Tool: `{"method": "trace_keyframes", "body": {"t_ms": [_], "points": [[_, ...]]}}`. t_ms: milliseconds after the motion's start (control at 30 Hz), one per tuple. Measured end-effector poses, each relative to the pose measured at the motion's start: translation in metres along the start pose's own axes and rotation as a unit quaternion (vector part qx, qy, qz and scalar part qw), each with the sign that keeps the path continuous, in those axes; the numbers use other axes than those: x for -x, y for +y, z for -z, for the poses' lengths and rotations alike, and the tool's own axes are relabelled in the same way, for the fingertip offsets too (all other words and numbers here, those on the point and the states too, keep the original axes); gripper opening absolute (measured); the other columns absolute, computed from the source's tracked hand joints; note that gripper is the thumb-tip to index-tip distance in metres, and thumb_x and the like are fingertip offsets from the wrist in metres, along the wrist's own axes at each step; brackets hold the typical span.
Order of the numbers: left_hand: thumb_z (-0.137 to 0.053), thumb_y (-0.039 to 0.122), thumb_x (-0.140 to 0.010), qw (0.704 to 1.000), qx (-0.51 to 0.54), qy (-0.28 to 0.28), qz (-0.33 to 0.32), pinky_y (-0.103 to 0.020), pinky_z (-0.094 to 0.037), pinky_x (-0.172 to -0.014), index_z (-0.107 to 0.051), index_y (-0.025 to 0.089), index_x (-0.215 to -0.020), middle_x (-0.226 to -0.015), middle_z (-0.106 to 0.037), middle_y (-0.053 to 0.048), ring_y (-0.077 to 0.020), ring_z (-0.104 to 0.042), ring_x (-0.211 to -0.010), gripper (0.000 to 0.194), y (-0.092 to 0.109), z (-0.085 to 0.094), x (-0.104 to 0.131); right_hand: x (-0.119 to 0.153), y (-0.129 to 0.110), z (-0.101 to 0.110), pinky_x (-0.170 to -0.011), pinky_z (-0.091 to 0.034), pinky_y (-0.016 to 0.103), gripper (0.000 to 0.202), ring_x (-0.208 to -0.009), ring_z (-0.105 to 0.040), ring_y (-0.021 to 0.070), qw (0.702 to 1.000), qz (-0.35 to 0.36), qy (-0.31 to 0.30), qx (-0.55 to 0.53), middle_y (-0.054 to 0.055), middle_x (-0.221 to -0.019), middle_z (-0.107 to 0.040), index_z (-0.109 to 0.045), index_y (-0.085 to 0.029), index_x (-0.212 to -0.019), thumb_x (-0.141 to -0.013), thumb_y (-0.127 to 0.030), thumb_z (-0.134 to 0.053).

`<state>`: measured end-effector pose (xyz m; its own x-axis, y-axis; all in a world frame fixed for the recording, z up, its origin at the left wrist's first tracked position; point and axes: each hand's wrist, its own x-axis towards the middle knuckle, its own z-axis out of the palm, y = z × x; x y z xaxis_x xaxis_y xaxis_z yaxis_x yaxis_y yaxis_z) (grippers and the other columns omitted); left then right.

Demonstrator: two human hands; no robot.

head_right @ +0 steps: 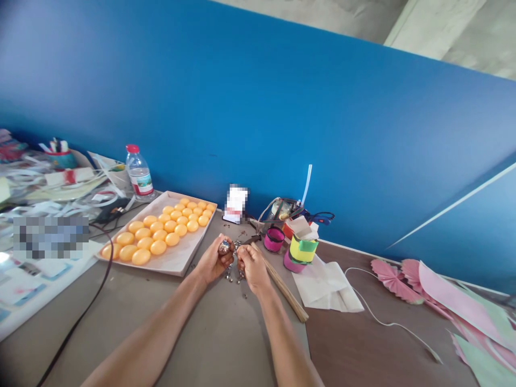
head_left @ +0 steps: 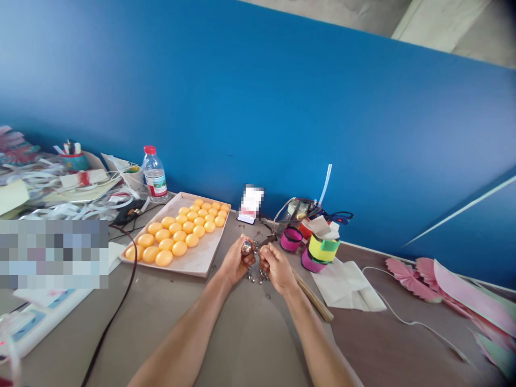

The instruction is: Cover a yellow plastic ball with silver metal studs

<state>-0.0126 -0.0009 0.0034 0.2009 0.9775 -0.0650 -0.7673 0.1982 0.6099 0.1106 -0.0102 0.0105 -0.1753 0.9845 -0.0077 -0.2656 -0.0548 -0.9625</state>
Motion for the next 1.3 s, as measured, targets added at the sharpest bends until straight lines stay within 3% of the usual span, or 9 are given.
{"method": "trace_keyframes", "body": {"t_ms": [267,533,900,1300], "points": [[-0.054,0.053,-0.075,0.999,-0.031,-0.015,0.015,-0.02,-0.033,-0.042,-0.055,0.015,-0.08,-0.047,-0.04,0.006,-0.006,-0.034,-0.038,0.038,-0.003,0.001,0.001,0.002,-0.008,-0.004,-0.052,-0.034,0.023,0.017,-0.051,-0.045,0.0082,0.999,-0.012,-0.017,-0.026,-0.005,-0.061,-0.053,-0.056,-0.019,-0.071,-0.063,-0.027,-0.069],[-0.056,0.05,-0.074,0.998,-0.066,0.003,-0.004,-0.018,-0.033,-0.043,-0.054,0.015,-0.075,-0.052,-0.044,0.005,-0.0049,-0.036,-0.04,0.035,-0.003,-0.003,0.003,-0.001,0.002,-0.003,-0.047,-0.026,0.022,0.009,-0.047,-0.036,0.0075,0.994,0.038,0.023,0.097,-0.007,-0.053,-0.045,-0.06,-0.019,-0.071,-0.066,-0.025,-0.062],[-0.057,0.049,-0.074,0.996,-0.083,0.003,-0.009,-0.019,-0.032,-0.042,-0.053,0.016,-0.078,-0.052,-0.045,0.005,-0.005,-0.036,-0.038,0.034,-0.006,-0.002,0.003,-0.004,0.008,-0.001,-0.048,-0.028,0.024,0.019,-0.046,-0.036,0.0089,0.999,-0.008,0.017,0.039,-0.006,-0.051,-0.046,-0.059,-0.02,-0.069,-0.061,-0.035,-0.068],[-0.055,0.051,-0.075,0.994,-0.107,0.006,-0.009,-0.021,-0.035,-0.041,-0.052,0.017,-0.079,-0.051,-0.045,0.005,-0.0071,-0.041,-0.037,0.035,-0.009,-0.001,0.003,-0.004,0.008,0.002,-0.048,-0.03,0.022,0.017,-0.047,-0.04,0.0083,0.998,-0.023,-0.003,0.055,-0.005,-0.051,-0.049,-0.059,-0.018,-0.07,-0.064,-0.032,-0.066]]}}
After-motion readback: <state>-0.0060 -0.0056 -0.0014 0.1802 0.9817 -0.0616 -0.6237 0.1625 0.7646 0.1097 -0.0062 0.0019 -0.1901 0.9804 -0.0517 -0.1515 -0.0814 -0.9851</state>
